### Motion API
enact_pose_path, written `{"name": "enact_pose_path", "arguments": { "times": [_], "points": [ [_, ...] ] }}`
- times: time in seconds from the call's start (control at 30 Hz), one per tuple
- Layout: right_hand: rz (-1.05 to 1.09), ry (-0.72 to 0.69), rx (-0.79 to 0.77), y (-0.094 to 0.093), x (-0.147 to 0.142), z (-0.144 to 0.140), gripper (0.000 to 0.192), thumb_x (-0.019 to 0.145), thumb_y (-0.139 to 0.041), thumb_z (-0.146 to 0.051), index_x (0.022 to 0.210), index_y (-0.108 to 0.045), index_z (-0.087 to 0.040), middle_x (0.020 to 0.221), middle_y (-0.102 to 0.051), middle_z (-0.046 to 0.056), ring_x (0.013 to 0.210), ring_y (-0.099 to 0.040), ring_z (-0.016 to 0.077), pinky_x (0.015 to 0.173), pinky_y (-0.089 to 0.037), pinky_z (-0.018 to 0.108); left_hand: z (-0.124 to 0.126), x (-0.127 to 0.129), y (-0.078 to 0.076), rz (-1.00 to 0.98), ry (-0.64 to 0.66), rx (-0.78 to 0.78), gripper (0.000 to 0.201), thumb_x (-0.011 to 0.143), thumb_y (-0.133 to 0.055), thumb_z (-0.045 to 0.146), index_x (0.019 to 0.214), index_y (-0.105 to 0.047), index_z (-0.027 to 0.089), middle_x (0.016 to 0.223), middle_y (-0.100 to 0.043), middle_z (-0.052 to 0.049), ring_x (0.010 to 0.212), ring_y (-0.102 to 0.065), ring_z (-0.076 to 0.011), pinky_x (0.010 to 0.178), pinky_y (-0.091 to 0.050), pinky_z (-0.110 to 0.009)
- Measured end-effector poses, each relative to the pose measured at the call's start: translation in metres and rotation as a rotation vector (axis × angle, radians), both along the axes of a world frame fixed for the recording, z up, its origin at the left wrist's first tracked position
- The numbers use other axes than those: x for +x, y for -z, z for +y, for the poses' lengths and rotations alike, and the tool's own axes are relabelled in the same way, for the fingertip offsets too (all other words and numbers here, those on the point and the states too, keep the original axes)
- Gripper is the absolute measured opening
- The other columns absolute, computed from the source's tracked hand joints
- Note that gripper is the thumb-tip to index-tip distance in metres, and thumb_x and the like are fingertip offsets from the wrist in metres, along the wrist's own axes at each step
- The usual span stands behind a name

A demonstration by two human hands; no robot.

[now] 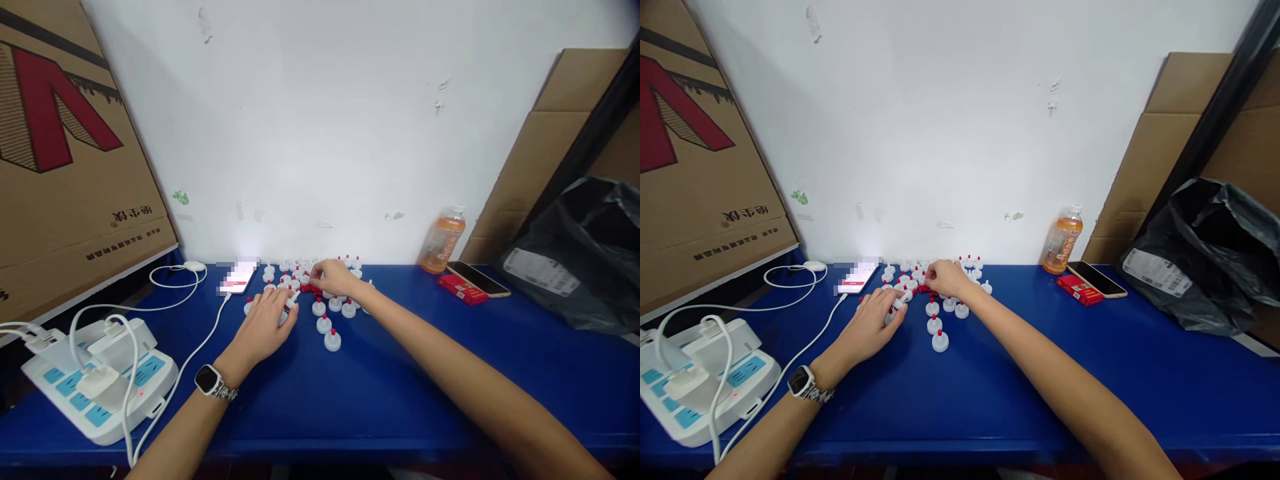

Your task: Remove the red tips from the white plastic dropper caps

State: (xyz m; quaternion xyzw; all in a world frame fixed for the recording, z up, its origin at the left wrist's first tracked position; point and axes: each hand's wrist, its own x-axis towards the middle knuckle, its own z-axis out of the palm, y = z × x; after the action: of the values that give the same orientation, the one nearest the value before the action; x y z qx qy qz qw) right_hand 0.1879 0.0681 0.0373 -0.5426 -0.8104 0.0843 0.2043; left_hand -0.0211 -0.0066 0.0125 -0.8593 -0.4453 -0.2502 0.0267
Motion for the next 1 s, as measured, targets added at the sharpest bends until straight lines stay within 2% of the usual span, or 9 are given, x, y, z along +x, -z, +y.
{"name": "enact_pose_path", "arguments": {
  "times": [0.1, 0.27, 0.4, 0.57, 0.8, 0.9, 1.0],
  "points": [
    [-0.099, -0.059, -0.075, -0.004, 0.004, 0.003, 0.01, 0.076, -0.069, -0.029, 0.077, -0.073, -0.021, 0.079, -0.074, 0.001, 0.081, -0.066, 0.0187, 0.076, -0.039, 0.028, 0.001, 0.0, 0.001, -0.006, 0.012, 0.0, 0.026, 0.1, -0.037, 0.036, 0.113, -0.053, 0.021, 0.108, -0.061, -0.008, 0.102, -0.054, -0.0263, 0.086, -0.042, -0.043],
    [-0.222, -0.133, -0.082, -0.006, 0.002, 0.005, 0.005, 0.074, -0.074, -0.025, 0.077, -0.074, -0.021, 0.08, -0.075, 0.001, 0.086, -0.066, 0.0197, 0.091, -0.035, 0.033, 0.006, 0.0, 0.006, -0.019, 0.022, 0.008, 0.027, 0.098, -0.039, 0.038, 0.113, -0.054, 0.022, 0.109, -0.062, -0.008, 0.102, -0.055, -0.0274, 0.085, -0.043, -0.044],
    [-0.218, -0.146, -0.093, -0.004, 0.0, 0.002, 0.004, 0.077, -0.07, -0.02, 0.074, -0.072, -0.019, 0.078, -0.075, 0.001, 0.084, -0.066, 0.0191, 0.095, -0.031, 0.036, 0.005, 0.001, 0.005, -0.006, 0.031, -0.003, 0.027, 0.098, -0.039, 0.038, 0.113, -0.054, 0.021, 0.109, -0.062, -0.009, 0.103, -0.054, -0.0281, 0.086, -0.043, -0.044],
    [-0.128, -0.153, -0.036, -0.003, 0.007, 0.001, 0.012, 0.081, -0.069, -0.03, 0.078, -0.072, -0.019, 0.082, -0.075, 0.002, 0.084, -0.065, 0.019, 0.095, -0.027, 0.038, 0.002, 0.002, 0.003, -0.002, 0.012, 0.0, 0.028, 0.099, -0.037, 0.038, 0.113, -0.054, 0.021, 0.109, -0.062, -0.009, 0.102, -0.054, -0.0273, 0.086, -0.043, -0.044],
    [-0.24, -0.226, -0.074, 0.003, 0.014, 0.004, 0.004, 0.075, -0.069, -0.019, 0.075, -0.072, -0.02, 0.078, -0.074, 0.001, 0.082, -0.064, 0.0188, 0.095, -0.026, 0.037, 0.005, 0.001, 0.007, -0.026, 0.023, 0.031, 0.029, 0.099, -0.038, 0.04, 0.113, -0.055, 0.021, 0.105, -0.062, -0.009, 0.098, -0.055, -0.0265, 0.084, -0.044, -0.042],
    [-0.185, -0.23, -0.041, 0.004, 0.014, 0.002, 0.008, 0.078, -0.066, -0.018, 0.071, -0.071, -0.018, 0.076, -0.073, 0.002, 0.08, -0.063, 0.0181, 0.095, -0.029, 0.038, 0.005, 0.001, 0.006, -0.018, 0.025, 0.036, 0.029, 0.099, -0.038, 0.039, 0.113, -0.055, 0.02, 0.104, -0.062, -0.009, 0.098, -0.055, -0.0268, 0.083, -0.043, -0.043],
    [0.127, -0.219, 0.02, 0.002, 0.011, -0.002, 0.012, 0.082, -0.065, -0.025, 0.075, -0.07, -0.017, 0.081, -0.073, 0.004, 0.082, -0.063, 0.0176, 0.087, -0.038, 0.034, 0.004, 0.001, 0.005, -0.006, 0.029, 0.029, 0.028, 0.1, -0.036, 0.039, 0.114, -0.054, 0.021, 0.106, -0.061, -0.008, 0.099, -0.054, -0.0268, 0.084, -0.043, -0.043]
  ]
}}
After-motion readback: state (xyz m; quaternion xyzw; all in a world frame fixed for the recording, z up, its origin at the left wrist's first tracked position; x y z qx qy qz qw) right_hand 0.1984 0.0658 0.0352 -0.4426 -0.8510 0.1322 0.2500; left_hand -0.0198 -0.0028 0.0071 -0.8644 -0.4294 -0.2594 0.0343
